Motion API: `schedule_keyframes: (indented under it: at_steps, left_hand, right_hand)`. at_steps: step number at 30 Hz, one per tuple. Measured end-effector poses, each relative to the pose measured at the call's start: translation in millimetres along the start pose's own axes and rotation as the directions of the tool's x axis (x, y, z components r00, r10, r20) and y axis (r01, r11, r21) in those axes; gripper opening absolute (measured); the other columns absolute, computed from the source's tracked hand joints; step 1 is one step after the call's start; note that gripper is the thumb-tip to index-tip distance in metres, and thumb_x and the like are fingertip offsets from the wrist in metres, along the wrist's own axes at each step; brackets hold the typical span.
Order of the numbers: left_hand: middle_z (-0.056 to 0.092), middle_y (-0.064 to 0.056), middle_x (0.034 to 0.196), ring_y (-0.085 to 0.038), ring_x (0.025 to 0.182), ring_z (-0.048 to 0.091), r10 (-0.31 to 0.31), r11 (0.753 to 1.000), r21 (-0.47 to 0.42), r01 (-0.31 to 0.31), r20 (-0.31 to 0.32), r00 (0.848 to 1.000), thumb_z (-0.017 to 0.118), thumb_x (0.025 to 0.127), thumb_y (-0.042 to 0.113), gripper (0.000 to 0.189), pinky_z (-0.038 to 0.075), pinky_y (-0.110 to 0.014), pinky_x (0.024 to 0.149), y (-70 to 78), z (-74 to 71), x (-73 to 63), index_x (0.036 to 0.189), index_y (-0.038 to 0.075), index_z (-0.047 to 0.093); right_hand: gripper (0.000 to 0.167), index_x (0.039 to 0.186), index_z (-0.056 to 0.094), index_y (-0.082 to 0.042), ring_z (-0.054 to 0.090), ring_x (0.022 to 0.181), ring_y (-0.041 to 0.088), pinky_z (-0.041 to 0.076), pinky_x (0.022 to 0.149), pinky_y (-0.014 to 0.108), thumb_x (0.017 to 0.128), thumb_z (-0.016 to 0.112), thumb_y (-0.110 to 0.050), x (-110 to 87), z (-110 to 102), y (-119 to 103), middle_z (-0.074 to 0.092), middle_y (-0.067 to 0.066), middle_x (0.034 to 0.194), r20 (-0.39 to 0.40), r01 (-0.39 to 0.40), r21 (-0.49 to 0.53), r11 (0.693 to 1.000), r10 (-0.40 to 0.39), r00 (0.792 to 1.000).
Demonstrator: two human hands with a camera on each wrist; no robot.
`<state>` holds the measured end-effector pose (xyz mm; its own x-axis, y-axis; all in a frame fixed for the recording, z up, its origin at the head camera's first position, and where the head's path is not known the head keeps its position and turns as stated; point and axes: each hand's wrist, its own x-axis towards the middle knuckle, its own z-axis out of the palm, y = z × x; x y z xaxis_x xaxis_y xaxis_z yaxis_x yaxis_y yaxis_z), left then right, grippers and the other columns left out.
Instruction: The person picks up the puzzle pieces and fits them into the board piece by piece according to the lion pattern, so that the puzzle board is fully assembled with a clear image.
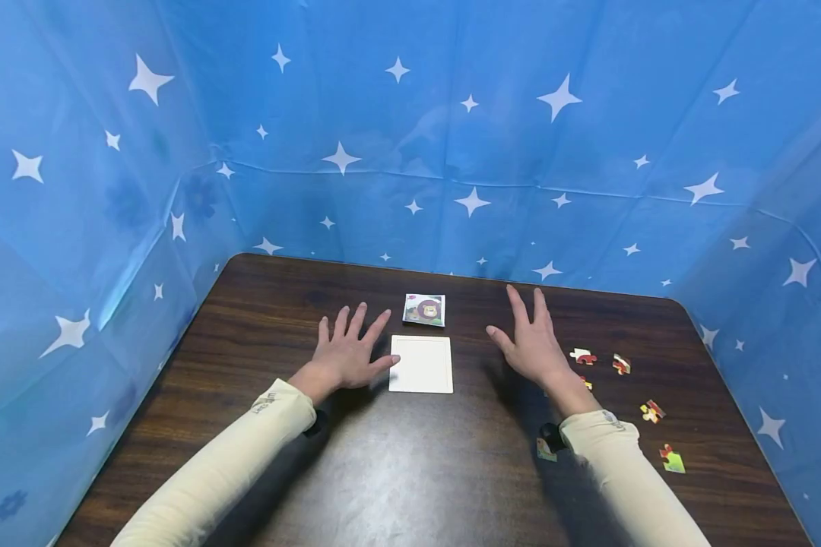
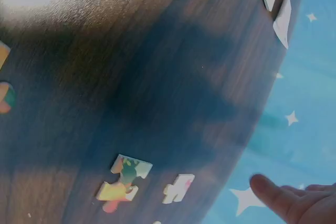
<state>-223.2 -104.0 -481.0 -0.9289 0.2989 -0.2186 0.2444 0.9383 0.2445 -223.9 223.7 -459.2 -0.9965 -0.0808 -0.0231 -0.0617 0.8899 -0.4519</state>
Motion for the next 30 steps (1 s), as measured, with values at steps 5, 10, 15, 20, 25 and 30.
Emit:
schedule_keyframes:
  at_steps: [5, 10, 15, 20, 25, 30]
  left_hand:
    - [0.0, -0.014, 0.172, -0.043, 0.158, 0.0, 0.015, 1.0, 0.013, -0.015, 0.041, 0.999, 0.042, 0.097, 0.071, 0.085, 0.0, -0.069, 0.122, 6.7, -1.0, 1.4, 0.164, 0.035, 0.004]
    - [0.004, -0.013, 0.172, -0.041, 0.158, 0.006, 0.02, 0.999, 0.035, -0.024, 0.099, 0.995, 0.044, 0.096, 0.072, 0.087, 0.004, -0.068, 0.123, 10.0, 0.2, 4.7, 0.165, 0.033, 0.005]
    - [0.008, -0.012, 0.172, -0.041, 0.157, 0.012, 0.022, 0.999, 0.037, -0.029, 0.166, 0.986, 0.047, 0.096, 0.071, 0.092, 0.007, -0.068, 0.123, 5.3, 5.3, 5.0, 0.165, 0.03, 0.002]
    - [0.012, -0.013, 0.171, -0.042, 0.156, 0.016, 0.04, 0.999, 0.025, -0.046, 0.174, 0.984, 0.051, 0.095, 0.069, 0.093, 0.01, -0.069, 0.121, -0.8, 8.8, 2.7, 0.165, 0.028, 0.004]
    - [0.012, -0.013, 0.171, -0.042, 0.156, 0.016, 0.04, 0.999, 0.022, -0.045, 0.182, 0.982, 0.051, 0.095, 0.069, 0.093, 0.011, -0.069, 0.122, -1.6, 9.6, 2.6, 0.165, 0.029, 0.005]
    - [0.014, -0.015, 0.171, -0.042, 0.155, 0.017, 0.042, 0.999, 0.026, -0.047, 0.188, 0.981, 0.052, 0.095, 0.069, 0.092, 0.013, -0.068, 0.122, 0.8, 7.9, 0.0, 0.165, 0.029, 0.009]
  right_hand:
    - [0.07, 0.163, 0.019, -0.015, 0.029, 0.146, 0.056, 0.031, 0.112, 0.072, 0.106, 0.047, -0.045, 2.7, -5.6, 6.9, 0.011, 0.03, 0.166, -0.049, -0.032, 0.07, 0.997, 0.035, 0.998]
    - [0.057, 0.152, 0.043, -0.002, 0.045, 0.138, 0.046, 0.035, 0.113, 0.064, 0.108, 0.045, -0.039, 5.8, -10.3, 16.0, 0.047, 0.029, 0.15, -0.123, -0.053, 0.082, 0.995, 0.063, 0.99]
    - [0.053, 0.146, 0.051, -0.001, 0.057, 0.126, 0.045, 0.043, 0.107, 0.061, 0.109, 0.042, -0.039, 7.7, -14.2, 24.7, 0.06, 0.028, 0.138, -0.143, -0.085, 0.098, 0.992, 0.099, 0.985]
    - [0.053, 0.144, 0.052, -0.001, 0.056, 0.128, 0.046, 0.04, 0.108, 0.062, 0.109, 0.041, -0.039, 6.2, -17.4, 34.1, 0.06, 0.027, 0.137, -0.122, -0.121, 0.106, 0.987, 0.134, 0.983]
    - [0.053, 0.145, 0.051, -0.001, 0.056, 0.128, 0.046, 0.039, 0.109, 0.062, 0.109, 0.04, -0.039, 2.4, -20.2, 42.4, 0.061, 0.027, 0.137, -0.101, -0.161, 0.13, 0.978, 0.174, 0.979]
    - [0.056, 0.146, 0.05, -0.001, 0.054, 0.129, 0.046, 0.039, 0.109, 0.062, 0.109, 0.038, -0.041, 1.8, -21.4, 52.9, 0.06, 0.027, 0.138, -0.085, -0.187, 0.145, 0.972, 0.201, 0.976]
